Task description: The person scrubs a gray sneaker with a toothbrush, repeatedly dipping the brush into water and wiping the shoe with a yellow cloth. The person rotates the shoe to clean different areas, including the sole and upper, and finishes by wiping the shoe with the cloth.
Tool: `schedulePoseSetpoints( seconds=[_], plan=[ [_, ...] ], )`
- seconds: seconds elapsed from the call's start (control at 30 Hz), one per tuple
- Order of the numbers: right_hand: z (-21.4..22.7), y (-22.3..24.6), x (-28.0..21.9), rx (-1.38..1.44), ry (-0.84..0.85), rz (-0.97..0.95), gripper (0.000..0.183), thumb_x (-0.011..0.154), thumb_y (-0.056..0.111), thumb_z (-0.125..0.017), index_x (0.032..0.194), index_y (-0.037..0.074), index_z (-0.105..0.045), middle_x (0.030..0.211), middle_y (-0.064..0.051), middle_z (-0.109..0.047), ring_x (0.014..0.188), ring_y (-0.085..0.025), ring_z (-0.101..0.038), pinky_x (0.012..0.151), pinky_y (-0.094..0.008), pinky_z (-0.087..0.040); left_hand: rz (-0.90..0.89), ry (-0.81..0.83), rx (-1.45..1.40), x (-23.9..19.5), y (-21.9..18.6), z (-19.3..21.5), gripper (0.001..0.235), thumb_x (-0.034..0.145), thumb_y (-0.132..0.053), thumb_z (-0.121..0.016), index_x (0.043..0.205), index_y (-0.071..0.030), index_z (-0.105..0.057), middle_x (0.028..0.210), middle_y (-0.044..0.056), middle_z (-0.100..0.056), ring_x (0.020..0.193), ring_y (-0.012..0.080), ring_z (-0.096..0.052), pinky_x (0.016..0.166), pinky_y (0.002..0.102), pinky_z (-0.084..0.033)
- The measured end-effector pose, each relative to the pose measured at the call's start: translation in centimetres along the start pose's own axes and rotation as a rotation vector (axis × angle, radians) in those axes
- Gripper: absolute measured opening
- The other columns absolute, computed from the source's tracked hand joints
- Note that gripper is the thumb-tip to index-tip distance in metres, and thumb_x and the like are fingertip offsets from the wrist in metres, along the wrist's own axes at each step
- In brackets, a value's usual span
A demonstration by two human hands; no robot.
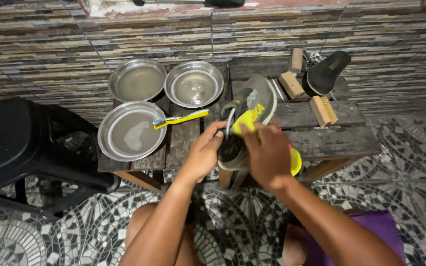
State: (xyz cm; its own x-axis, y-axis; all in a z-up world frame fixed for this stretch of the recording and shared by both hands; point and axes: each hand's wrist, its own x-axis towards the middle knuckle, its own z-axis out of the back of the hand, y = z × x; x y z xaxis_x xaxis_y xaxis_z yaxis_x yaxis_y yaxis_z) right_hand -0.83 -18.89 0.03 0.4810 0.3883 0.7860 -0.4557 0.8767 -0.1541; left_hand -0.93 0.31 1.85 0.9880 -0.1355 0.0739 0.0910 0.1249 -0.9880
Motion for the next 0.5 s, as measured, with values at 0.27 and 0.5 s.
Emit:
schedulePoseSetpoints(
  seconds=[0.27,0.5],
  plan=[
    [3.4,3.3,1.0,0.142,-0.029,0.293,0.020,0.101,0.013,-0.062,0.116,0.018,-0.073,0.113,-0.010,-0.064,0.095,-0.033,-0.065,0.070,-0.042,-0.051,0.068,0.017,-0.308,1.5,4.2,-0.1,0.043,0.106,-0.015,-0.039,0.142,-0.008,-0.061,0.080,0.001,-0.053,0.069,0.0112,-0.051,0.061,0.022,-0.045],
    [2.9,1.1,0.6,0.227,0.064,0.421,0.012,0.095,0.016,-0.066,0.105,0.021,-0.070,0.119,-0.007,-0.063,0.107,-0.039,-0.061,0.073,-0.046,-0.046,0.049,-0.049,-0.093,1.0,3.1,0.6,0.038,0.108,-0.018,-0.046,0.131,-0.022,-0.075,0.100,0.016,-0.073,0.100,0.0245,-0.062,0.093,0.037,-0.053]
  ],
)
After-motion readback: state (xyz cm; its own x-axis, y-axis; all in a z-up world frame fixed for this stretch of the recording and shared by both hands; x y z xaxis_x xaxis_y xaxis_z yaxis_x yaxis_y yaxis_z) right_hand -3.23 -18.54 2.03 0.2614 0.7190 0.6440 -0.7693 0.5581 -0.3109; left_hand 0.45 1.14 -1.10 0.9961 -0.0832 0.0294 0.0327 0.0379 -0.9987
